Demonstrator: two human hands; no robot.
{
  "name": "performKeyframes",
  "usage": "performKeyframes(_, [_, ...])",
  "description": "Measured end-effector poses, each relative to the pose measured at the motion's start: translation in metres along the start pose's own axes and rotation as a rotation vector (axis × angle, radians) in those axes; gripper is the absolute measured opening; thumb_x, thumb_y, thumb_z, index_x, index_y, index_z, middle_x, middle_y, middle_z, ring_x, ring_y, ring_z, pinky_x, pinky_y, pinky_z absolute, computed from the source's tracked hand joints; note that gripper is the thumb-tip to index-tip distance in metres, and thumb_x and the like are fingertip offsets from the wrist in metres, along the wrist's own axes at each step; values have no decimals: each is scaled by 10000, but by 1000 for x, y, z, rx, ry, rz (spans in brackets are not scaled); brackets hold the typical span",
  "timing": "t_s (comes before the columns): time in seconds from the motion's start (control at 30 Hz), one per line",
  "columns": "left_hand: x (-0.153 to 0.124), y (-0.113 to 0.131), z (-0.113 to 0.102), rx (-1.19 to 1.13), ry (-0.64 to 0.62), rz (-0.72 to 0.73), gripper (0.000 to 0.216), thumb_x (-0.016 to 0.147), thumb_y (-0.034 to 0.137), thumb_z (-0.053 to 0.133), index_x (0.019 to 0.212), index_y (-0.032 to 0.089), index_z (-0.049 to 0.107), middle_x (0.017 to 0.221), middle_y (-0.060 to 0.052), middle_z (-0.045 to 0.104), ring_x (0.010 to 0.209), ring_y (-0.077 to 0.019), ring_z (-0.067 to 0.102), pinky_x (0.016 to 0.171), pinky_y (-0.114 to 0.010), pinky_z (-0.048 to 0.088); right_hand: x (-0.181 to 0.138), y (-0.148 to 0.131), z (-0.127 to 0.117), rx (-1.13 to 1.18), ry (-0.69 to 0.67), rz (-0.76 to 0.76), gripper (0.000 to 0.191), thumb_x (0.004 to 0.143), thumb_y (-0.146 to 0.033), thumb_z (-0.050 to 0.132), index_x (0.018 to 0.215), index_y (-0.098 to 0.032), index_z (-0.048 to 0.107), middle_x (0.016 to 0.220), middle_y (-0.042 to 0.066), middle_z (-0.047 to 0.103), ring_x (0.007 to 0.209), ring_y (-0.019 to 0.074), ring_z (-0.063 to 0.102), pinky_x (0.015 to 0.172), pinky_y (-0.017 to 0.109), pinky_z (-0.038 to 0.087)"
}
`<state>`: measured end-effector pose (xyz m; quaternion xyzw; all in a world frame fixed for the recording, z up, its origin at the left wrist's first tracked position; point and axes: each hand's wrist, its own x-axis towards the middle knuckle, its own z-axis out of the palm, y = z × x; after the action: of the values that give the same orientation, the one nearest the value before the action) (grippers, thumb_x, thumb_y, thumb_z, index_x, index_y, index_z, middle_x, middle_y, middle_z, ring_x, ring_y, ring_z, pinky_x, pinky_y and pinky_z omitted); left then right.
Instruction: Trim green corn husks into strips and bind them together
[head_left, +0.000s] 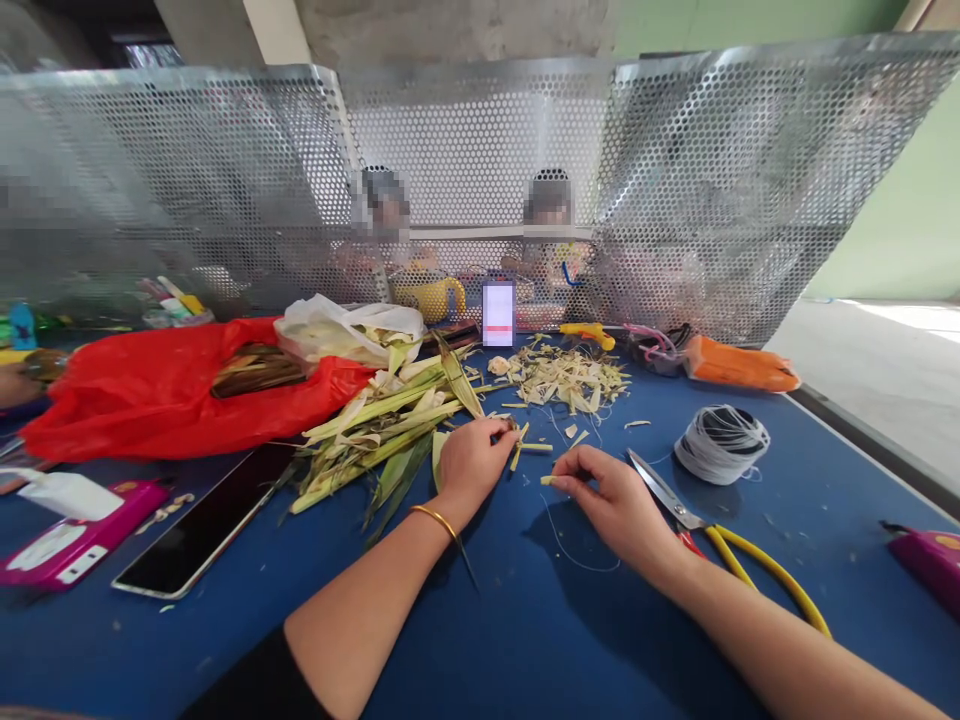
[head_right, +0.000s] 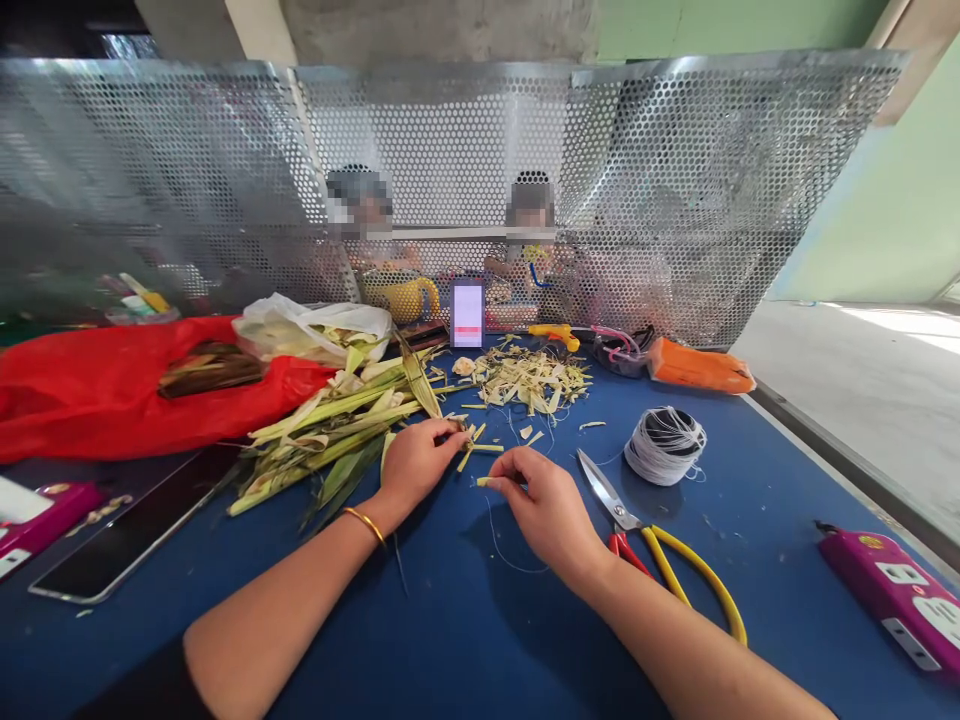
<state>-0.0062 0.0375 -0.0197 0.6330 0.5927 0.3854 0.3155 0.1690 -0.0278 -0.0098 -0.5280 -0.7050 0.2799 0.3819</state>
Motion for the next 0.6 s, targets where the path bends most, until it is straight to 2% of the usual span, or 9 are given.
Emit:
performKeyframes(0.1, [-2,6,-7,-499,-18,-196,166,791,291,626,669,179,639,705,-9,625,687,-131,544,615,-216,363,1,-2,-3,57,64,9,166,841,-347,572,752,-212,608,712,-11,613,663,147,523,610,256,396])
performKeyframes(0.2, [-9,14,-13,-699,-133,-285,161,839,277,568,745,161,629,676,0,594,592,-109,540,543,-216,388,4,-2,-9,224,163,55,201,812,-395,615,753,-203,618,756,12,634,731,168,556,668,273,421])
performKeyframes(0.27, [-14,17,-13,-864,-233,-367,142,854,238,556,764,148,620,652,9,569,559,-93,542,518,-208,400,6,-3,-12,370,188,87,229,777,-415,664,729,-195,621,904,53,673,903,213,587,786,307,431])
performKeyframes(0.37, [-21,18,-7,-1187,-399,-554,119,866,182,557,767,136,606,640,18,556,538,-64,544,487,-174,393,7,-5,-14,541,152,142,230,759,-406,707,712,-194,633,1102,90,672,1170,280,513,959,380,367])
performKeyframes(0.43, [-25,18,-2,-1257,-472,-634,127,872,177,558,767,127,608,624,14,558,524,-61,546,470,-165,391,5,-6,-13,602,106,149,205,773,-384,707,717,-198,639,1070,86,689,1218,280,485,995,396,342])
performKeyframes(0.5, [-28,18,2,-1243,-505,-667,109,868,177,566,794,120,622,617,12,560,517,-61,547,466,-161,396,4,-8,-12,625,72,135,184,777,-363,709,721,-200,643,1028,73,700,1178,261,518,982,381,363])
performKeyframes(0.6, [-34,19,5,-1184,-530,-669,78,853,163,577,853,115,640,660,11,575,532,-54,548,486,-158,410,4,-9,-11,600,74,142,183,750,-367,730,743,-197,661,936,47,708,949,208,613,869,332,443])
